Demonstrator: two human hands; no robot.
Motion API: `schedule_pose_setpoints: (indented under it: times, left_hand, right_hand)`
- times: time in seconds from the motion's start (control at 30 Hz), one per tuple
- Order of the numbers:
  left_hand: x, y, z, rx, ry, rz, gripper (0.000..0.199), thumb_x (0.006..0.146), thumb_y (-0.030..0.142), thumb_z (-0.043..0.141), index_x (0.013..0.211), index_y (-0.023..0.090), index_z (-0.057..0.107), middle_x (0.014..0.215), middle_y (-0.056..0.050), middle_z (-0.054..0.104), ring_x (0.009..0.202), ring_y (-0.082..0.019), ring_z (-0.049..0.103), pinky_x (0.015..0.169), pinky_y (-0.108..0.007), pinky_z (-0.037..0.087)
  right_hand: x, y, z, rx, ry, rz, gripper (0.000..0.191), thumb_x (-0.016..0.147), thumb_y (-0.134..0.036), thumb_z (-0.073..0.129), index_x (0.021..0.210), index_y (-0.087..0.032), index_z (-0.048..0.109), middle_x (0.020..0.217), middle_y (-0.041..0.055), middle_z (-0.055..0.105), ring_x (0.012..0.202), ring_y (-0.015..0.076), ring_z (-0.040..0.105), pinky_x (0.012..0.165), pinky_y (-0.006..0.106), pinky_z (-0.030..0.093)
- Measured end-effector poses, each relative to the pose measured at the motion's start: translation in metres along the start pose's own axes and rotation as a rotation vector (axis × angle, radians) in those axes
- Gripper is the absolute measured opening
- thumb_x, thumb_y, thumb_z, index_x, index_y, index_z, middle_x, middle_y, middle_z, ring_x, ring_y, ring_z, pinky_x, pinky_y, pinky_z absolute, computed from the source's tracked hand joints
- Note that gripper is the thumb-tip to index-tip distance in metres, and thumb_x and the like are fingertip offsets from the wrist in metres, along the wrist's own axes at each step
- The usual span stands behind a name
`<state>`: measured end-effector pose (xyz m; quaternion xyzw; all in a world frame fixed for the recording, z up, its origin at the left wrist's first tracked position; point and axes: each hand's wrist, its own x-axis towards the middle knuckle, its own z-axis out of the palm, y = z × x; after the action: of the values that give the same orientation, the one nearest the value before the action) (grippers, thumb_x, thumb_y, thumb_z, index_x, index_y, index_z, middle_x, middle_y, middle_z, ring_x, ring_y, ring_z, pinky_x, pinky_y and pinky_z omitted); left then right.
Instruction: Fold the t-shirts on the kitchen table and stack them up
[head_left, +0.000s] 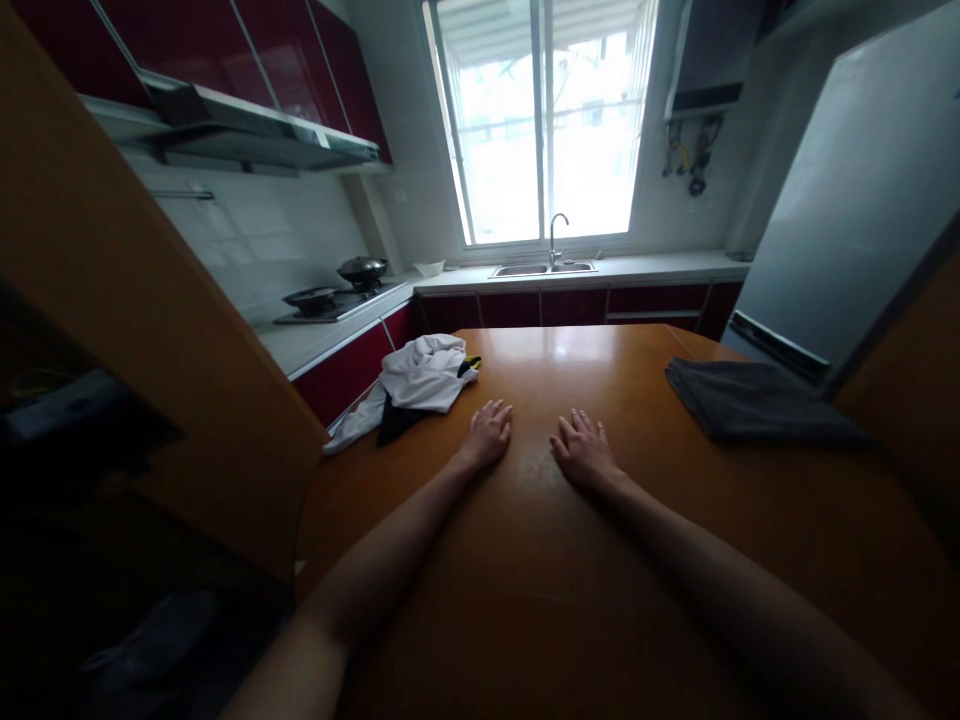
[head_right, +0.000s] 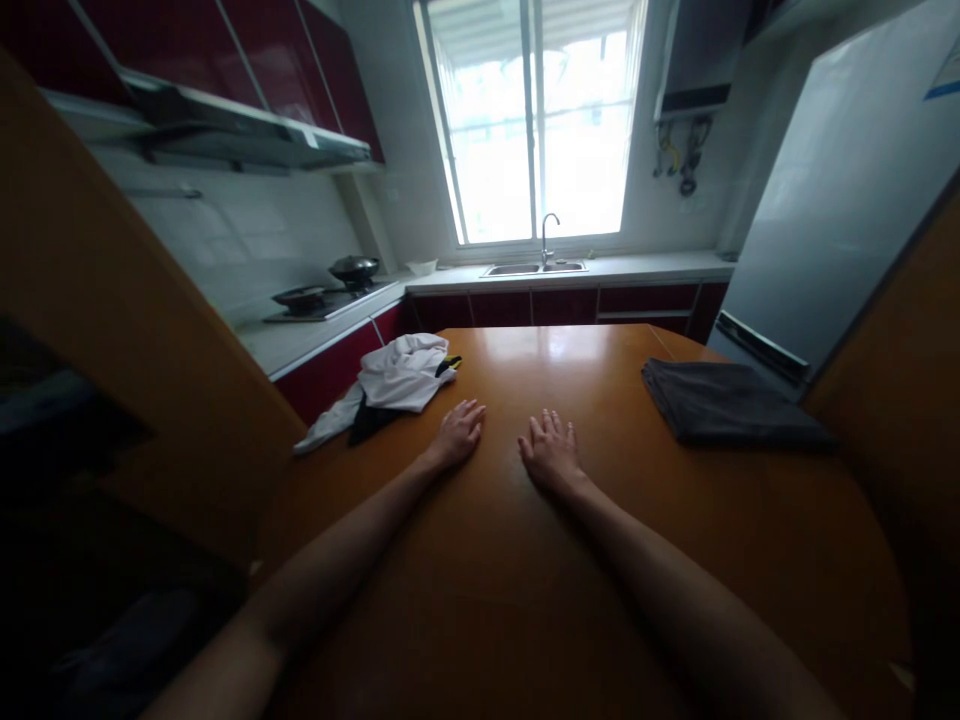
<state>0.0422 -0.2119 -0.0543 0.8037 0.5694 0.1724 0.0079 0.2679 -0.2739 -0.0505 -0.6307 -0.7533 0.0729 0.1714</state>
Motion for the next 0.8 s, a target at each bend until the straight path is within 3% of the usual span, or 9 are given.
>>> schedule_pose_setpoints:
  times: [0.13, 0.43, 0.8]
  left_hand:
    - [-0.001, -0.001, -0.002, -0.002, -0.072, 0.007, 0.044, 0.1, 0.027, 0.041, 0.14, 0.019, 0.057, 0.154, -0.011, 0.047, 0.145, -0.028, 0.038, 0.119, -0.052, 0.029]
    - [0.002, -0.003, 0.001, -0.033, -0.029, 0.035, 0.041, 0.098, 0.025, 0.045, 0.135, 0.019, 0.061, 0.151, -0.014, 0.05, 0.143, -0.032, 0.042, 0.115, -0.058, 0.033]
    - [0.002, -0.003, 0.002, -0.042, -0.015, 0.038, 0.04, 0.098, 0.025, 0.046, 0.133, 0.02, 0.062, 0.149, -0.014, 0.052, 0.141, -0.032, 0.044, 0.115, -0.056, 0.033]
  right_hand:
    - [0.001, 0.009, 0.0, -0.009, -0.047, 0.032, 0.055, 0.101, -0.044, 0.038, 0.145, -0.013, 0.05, 0.161, 0.0191, 0.034, 0.15, 0.0303, 0.024, 0.12, 0.048, 0.013]
    - [0.001, 0.009, 0.0, -0.02, -0.017, 0.019, 0.053, 0.099, -0.04, 0.041, 0.145, -0.014, 0.051, 0.16, 0.0184, 0.035, 0.149, 0.0298, 0.028, 0.12, 0.049, 0.016]
    - [0.002, 0.012, 0.001, -0.016, -0.02, 0.017, 0.053, 0.099, -0.04, 0.042, 0.144, -0.014, 0.052, 0.159, 0.0191, 0.036, 0.149, 0.03, 0.028, 0.12, 0.049, 0.017]
